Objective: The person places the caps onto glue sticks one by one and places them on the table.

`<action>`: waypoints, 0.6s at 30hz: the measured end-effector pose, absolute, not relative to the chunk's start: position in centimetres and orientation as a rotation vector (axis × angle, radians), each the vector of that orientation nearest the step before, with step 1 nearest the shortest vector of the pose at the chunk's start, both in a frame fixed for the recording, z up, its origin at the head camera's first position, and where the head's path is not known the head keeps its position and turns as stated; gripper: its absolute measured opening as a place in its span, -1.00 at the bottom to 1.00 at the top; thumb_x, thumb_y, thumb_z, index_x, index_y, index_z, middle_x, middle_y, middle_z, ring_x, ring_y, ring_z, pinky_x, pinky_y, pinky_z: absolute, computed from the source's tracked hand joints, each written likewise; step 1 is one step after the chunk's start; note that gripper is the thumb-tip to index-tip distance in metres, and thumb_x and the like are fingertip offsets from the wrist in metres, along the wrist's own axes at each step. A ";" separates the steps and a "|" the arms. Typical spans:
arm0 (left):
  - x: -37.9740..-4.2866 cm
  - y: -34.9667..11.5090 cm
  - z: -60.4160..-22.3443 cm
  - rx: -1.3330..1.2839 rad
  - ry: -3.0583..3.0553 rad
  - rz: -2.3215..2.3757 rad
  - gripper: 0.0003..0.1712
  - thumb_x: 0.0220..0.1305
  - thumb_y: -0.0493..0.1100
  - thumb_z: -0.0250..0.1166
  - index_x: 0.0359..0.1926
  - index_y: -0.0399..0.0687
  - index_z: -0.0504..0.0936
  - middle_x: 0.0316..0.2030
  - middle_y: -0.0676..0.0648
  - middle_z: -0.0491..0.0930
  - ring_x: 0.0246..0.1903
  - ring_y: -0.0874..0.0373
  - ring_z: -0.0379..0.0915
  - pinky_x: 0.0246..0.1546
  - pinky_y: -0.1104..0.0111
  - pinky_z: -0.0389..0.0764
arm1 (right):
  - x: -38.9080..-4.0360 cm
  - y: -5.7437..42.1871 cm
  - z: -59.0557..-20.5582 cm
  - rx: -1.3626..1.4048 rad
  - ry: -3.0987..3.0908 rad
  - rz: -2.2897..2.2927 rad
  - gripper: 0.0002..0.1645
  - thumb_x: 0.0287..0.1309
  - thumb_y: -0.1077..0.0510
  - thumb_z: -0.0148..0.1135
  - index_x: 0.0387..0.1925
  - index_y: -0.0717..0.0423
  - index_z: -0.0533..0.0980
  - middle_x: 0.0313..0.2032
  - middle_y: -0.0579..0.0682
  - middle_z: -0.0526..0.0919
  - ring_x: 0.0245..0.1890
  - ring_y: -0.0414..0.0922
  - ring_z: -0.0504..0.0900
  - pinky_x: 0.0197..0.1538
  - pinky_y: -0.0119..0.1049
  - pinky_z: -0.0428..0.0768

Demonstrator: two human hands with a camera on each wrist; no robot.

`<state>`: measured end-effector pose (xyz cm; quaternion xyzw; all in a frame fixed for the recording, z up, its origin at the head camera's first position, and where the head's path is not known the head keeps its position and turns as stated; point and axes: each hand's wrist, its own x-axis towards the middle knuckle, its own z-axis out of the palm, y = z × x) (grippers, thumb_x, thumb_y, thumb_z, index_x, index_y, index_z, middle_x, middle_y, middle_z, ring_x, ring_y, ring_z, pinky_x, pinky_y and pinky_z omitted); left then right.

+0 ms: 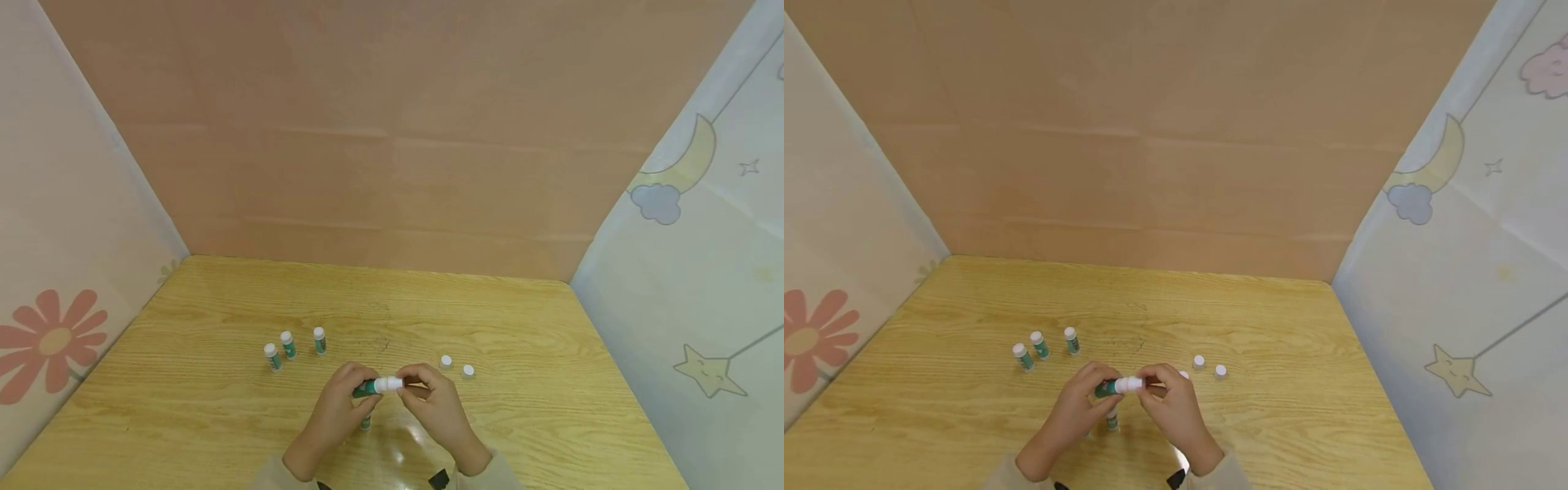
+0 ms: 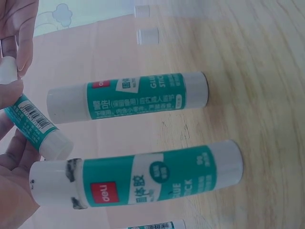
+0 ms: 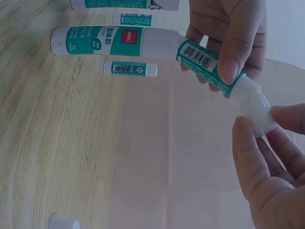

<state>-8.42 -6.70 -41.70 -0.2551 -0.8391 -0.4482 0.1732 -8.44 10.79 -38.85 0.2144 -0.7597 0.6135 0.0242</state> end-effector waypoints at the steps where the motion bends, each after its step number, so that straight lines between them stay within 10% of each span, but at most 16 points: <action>1: -8.4 -6.7 -41.7 -0.725 -2.383 -1.267 -0.66 -0.21 -0.38 0.39 -0.33 -0.10 0.51 -0.37 0.15 0.39 -0.40 0.32 0.30 -0.40 0.49 0.46 | -8.4 10.8 -38.8 0.665 -2.353 1.898 -0.82 -0.04 0.43 0.15 -0.30 0.31 0.46 -0.27 0.10 0.49 -0.26 -0.01 0.48 -0.22 -0.36 0.53; 18: -8.3 -6.6 -41.5 -0.751 -2.379 -1.140 -0.65 -0.28 -0.38 0.42 -0.37 -0.11 0.53 -0.39 0.13 0.40 -0.39 0.28 0.30 -0.40 0.51 0.45 | -8.2 10.4 -39.0 0.846 -2.320 1.703 -0.80 -0.07 0.46 0.14 -0.30 0.35 0.43 -0.30 0.11 0.50 -0.31 0.02 0.51 -0.24 -0.36 0.53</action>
